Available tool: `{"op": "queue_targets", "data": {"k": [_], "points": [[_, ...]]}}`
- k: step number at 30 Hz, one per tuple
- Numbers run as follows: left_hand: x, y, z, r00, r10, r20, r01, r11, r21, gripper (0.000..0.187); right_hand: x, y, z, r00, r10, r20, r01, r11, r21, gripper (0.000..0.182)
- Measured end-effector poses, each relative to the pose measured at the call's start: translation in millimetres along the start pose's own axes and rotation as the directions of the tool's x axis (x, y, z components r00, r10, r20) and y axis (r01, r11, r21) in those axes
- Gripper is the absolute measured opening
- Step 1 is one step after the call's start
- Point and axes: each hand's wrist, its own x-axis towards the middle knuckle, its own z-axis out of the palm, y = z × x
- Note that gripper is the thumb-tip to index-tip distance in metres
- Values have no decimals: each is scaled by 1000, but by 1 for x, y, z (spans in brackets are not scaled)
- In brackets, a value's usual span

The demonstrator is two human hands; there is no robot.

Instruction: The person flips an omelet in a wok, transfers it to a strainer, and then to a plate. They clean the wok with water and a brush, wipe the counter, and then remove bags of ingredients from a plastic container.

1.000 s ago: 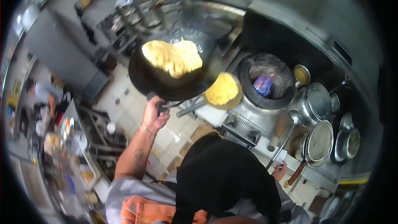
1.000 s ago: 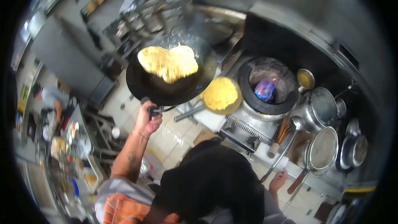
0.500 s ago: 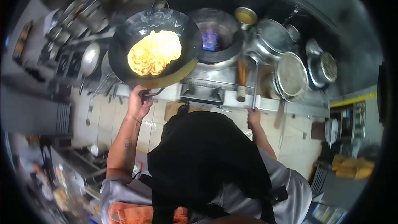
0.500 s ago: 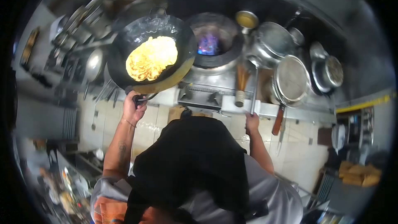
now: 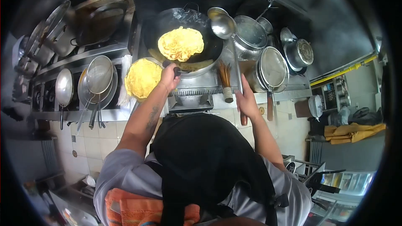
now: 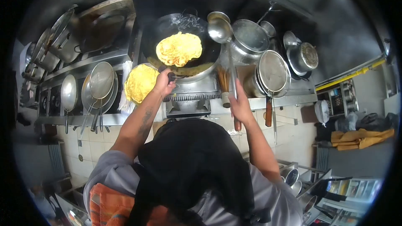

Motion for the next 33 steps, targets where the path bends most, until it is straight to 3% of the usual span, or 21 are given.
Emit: {"op": "queue_targets", "data": {"k": [2, 3, 5, 8, 9, 11, 14, 15, 18, 19, 20, 22, 24, 26, 27, 30, 31, 32, 33], "points": [[35, -3, 2, 1000, -3, 2, 3, 1000, -7, 15, 38, -21, 6, 980, 76, 186, -98, 989, 109, 74], [38, -1, 7, 1000, -20, 1, 20, 1000, -23, 16, 57, -24, 14, 980, 84, 178, -104, 989, 104, 74], [47, -5, 10, 998, -56, -12, 56, 998, -25, 17, 95, -14, 38, 928, 101, 359, -249, 885, 394, 74], [50, -4, 13, 996, -86, -8, 86, 996, -23, 20, 133, -3, 76, 872, 158, 463, -364, 842, 399, 76], [50, -4, 16, 997, -71, -18, 71, 997, -5, 20, 141, -5, 80, 873, 157, 461, -360, 845, 395, 76], [46, -3, 17, 997, -59, -52, 60, 998, 31, 20, 145, -15, 90, 897, 187, 400, -285, 937, 200, 78], [45, -3, 17, 996, -45, -78, 48, 998, 38, 20, 160, -19, 97, 945, 153, 288, -235, 932, 277, 79], [46, -3, 17, 996, -52, -75, 55, 998, 36, 20, 168, -20, 96, 919, 176, 352, -313, 870, 382, 78], [50, -8, 13, 996, -77, -34, 77, 997, 7, 20, 192, -11, 101, 863, 208, 460, -371, 880, 297, 78], [48, -6, 13, 996, -88, -35, 89, 996, 23, 20, 184, -23, 109, 903, 247, 351, -329, 923, 199, 79], [45, 0, 16, 995, -94, -37, 96, 995, 36, 19, 180, -27, 108, 904, 243, 352, -325, 925, 196, 79], [41, 3, 18, 993, -97, -68, 101, 993, 55, 19, 170, -27, 111, 907, 152, 392, -298, 891, 344, 77], [44, -1, 17, 995, -86, -55, 88, 995, 45, 19, 164, -24, 112, 887, 188, 422, -374, 829, 416, 77], [48, -4, 16, 994, -99, -55, 101, 994, 41, 19, 159, -27, 114, 854, 281, 437, -437, 844, 311, 75], [50, -3, 15, 994, -99, -53, 101, 994, 33, 18, 156, -25, 114, 901, 223, 372, -314, 927, 207, 74], [42, 0, 16, 996, -81, -40, 84, 994, 67, 18, 127, -34, 89, 942, 168, 289, -227, 957, 182, 73], [44, 0, 15, 996, -82, -42, 84, 994, 66, 18, 123, -27, 80, 922, 90, 377, -207, 937, 282, 71], [46, 0, 14, 995, -83, -54, 86, 995, 53, 17, 123, -20, 78, 922, 94, 375, -210, 936, 283, 71], [47, -3, 15, 994, -90, -63, 92, 995, 40, 17, 123, -13, 75, 887, 181, 425, -329, 893, 306, 71]]}}
